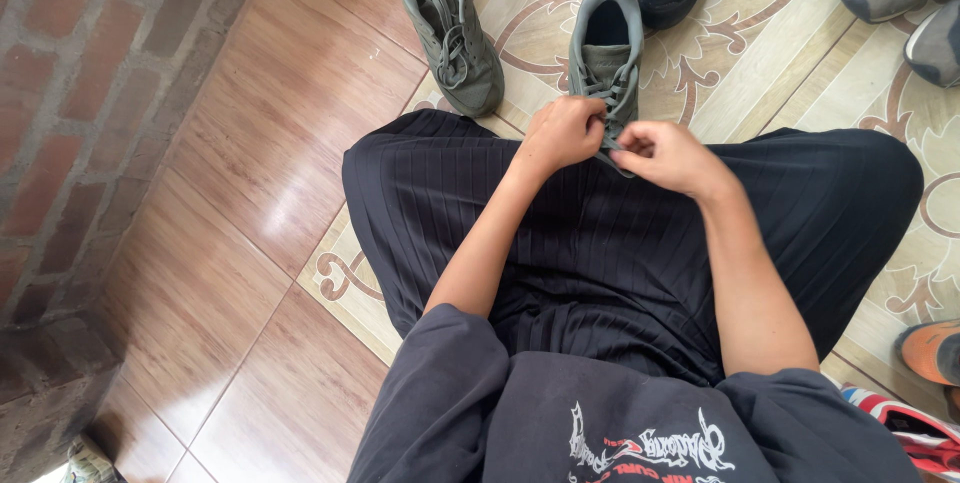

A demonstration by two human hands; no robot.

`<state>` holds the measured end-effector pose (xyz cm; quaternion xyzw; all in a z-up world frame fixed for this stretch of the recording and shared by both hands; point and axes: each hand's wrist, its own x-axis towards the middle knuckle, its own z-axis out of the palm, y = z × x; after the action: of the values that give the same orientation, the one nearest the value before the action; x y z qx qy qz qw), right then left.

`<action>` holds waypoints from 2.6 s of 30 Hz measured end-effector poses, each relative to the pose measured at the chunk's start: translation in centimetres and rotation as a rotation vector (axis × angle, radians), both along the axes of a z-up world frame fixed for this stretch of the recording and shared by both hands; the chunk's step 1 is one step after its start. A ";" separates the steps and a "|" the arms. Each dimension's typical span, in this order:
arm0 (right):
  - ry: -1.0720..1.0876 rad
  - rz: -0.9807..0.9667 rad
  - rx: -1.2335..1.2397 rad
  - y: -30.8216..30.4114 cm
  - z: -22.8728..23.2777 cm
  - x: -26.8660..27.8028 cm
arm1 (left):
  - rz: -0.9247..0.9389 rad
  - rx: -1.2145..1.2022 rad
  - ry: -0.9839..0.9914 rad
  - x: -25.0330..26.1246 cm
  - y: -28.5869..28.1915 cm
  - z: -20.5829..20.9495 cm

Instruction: The person sits on the floor and unlaces a pair of grey sneakers, then relaces them. They repeat the process with a second pair of grey sneakers and begin unlacing a brown boot at the end.

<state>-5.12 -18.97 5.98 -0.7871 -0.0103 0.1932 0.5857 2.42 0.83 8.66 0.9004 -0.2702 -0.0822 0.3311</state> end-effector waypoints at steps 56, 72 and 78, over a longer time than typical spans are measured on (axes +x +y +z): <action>-0.616 -0.454 -0.329 0.7 -3.7 4.8 | 0.214 0.016 -0.527 3.2 1.8 -6.5; -0.317 -0.541 0.614 -1.1 -7.5 7.1 | 0.233 -1.330 0.498 6.2 0.9 -10.7; -0.254 -0.477 0.746 0.9 -5.4 7.8 | 0.135 -1.362 0.623 6.4 -0.4 -11.9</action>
<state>2.71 -18.05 0.62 -0.5205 0.0305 -0.0617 0.8511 8.81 0.48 -3.22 0.4459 -0.0990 -0.1274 0.8804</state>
